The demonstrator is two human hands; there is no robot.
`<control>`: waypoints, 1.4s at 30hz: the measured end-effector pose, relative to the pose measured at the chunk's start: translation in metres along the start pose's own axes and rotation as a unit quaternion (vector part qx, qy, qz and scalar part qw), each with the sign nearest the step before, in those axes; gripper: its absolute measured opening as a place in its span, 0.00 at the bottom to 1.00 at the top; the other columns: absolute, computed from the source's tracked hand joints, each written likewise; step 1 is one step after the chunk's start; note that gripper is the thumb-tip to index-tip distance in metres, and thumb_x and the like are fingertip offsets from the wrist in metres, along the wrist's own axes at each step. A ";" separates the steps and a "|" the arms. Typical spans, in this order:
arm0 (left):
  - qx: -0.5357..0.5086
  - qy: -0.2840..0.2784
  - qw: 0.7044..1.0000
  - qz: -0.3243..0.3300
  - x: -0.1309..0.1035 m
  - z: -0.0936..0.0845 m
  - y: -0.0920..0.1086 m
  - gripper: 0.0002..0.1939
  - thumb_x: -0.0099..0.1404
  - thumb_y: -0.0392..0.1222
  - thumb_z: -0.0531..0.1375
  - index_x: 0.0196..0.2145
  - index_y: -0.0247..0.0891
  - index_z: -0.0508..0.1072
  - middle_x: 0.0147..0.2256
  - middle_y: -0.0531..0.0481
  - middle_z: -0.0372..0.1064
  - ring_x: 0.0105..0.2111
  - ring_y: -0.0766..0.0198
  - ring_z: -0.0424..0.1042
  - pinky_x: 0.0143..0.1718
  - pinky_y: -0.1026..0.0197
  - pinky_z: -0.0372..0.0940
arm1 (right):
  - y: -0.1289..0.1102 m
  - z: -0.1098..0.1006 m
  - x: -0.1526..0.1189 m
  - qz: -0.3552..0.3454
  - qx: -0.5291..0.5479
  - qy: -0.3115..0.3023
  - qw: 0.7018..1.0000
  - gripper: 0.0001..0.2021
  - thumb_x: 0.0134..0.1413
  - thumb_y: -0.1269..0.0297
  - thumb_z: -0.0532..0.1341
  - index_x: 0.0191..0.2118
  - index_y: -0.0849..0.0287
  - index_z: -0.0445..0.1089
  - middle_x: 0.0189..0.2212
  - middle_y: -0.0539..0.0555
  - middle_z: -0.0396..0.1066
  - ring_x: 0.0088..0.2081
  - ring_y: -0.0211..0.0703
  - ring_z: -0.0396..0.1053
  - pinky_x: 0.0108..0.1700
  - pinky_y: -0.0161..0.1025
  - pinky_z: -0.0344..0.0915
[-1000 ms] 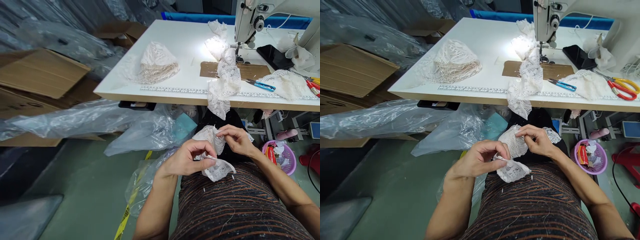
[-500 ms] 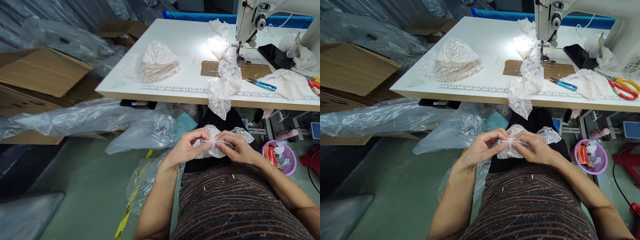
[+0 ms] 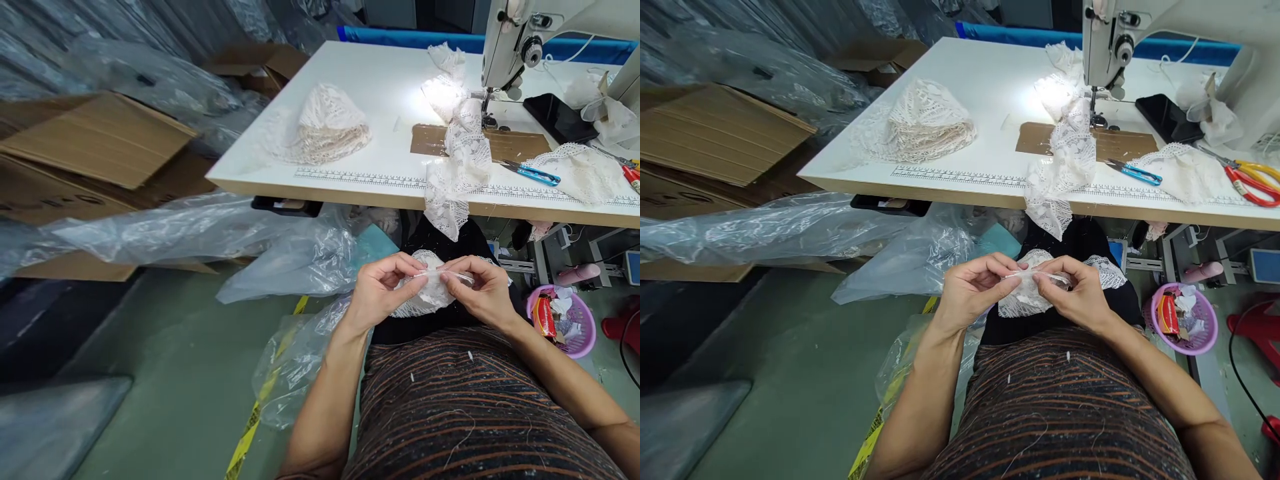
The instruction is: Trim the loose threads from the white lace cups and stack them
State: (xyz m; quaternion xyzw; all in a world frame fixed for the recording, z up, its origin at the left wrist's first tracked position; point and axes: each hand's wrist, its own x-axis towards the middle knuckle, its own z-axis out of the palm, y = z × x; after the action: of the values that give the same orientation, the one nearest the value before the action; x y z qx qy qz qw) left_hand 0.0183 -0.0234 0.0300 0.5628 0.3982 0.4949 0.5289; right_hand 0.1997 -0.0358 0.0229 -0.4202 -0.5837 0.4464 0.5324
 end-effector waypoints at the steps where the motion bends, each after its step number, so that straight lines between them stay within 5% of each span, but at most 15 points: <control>1: -0.004 0.003 1.000 -0.005 0.000 0.001 0.000 0.16 0.52 0.50 0.72 0.23 0.36 0.74 0.29 0.46 0.75 0.34 0.60 0.75 0.36 0.59 0.70 | 0.000 0.001 0.000 0.016 0.004 0.006 1.000 0.11 0.52 0.56 0.68 0.27 0.57 0.73 0.29 0.53 0.78 0.31 0.41 0.74 0.35 0.39 0.71; 9: 0.023 0.025 0.998 -0.051 0.001 0.001 0.001 0.20 0.51 0.49 0.72 0.33 0.36 0.70 0.30 0.49 0.75 0.31 0.65 0.75 0.34 0.64 0.69 | 0.004 0.001 0.003 0.115 0.063 -0.002 0.991 0.19 0.45 0.47 0.70 0.26 0.58 0.70 0.25 0.52 0.75 0.24 0.35 0.67 0.25 0.34 0.63; 16: 0.046 0.009 0.998 -0.033 0.002 -0.004 -0.002 0.21 0.54 0.46 0.71 0.43 0.37 0.71 0.32 0.49 0.77 0.34 0.64 0.77 0.36 0.64 0.71 | 0.011 -0.002 0.005 0.159 0.104 -0.017 0.982 0.23 0.39 0.42 0.72 0.28 0.58 0.70 0.29 0.53 0.78 0.26 0.36 0.71 0.28 0.34 0.68; 23: 0.064 -0.004 0.998 -0.001 0.005 -0.006 -0.005 0.12 0.54 0.47 0.71 0.32 0.36 0.77 0.33 0.46 0.78 0.33 0.62 0.76 0.35 0.61 0.72 | 0.010 -0.004 0.007 0.148 0.114 -0.035 0.982 0.22 0.42 0.42 0.71 0.28 0.56 0.69 0.35 0.55 0.80 0.35 0.41 0.77 0.37 0.39 0.74; 33: 0.045 -0.011 0.999 -0.020 0.007 -0.005 0.000 0.13 0.55 0.46 0.71 0.28 0.36 0.74 0.29 0.49 0.75 0.29 0.66 0.73 0.31 0.65 0.69 | 0.014 -0.003 0.005 0.098 0.096 -0.031 0.990 0.19 0.47 0.46 0.70 0.29 0.57 0.68 0.37 0.57 0.80 0.40 0.43 0.77 0.44 0.43 0.74; 42: 0.089 0.004 0.996 -0.021 0.007 -0.008 -0.004 0.20 0.56 0.50 0.70 0.40 0.38 0.68 0.33 0.47 0.78 0.36 0.61 0.78 0.37 0.61 0.71 | 0.028 -0.013 0.002 0.118 0.054 -0.042 0.991 0.20 0.45 0.44 0.70 0.30 0.57 0.71 0.26 0.51 0.75 0.27 0.37 0.71 0.28 0.35 0.69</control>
State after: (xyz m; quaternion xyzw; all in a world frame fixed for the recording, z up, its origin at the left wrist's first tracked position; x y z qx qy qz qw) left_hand 0.0120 -0.0143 0.0271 0.5968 0.4546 0.4485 0.4857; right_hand 0.2128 -0.0263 -0.0035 -0.4375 -0.5272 0.5541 0.4729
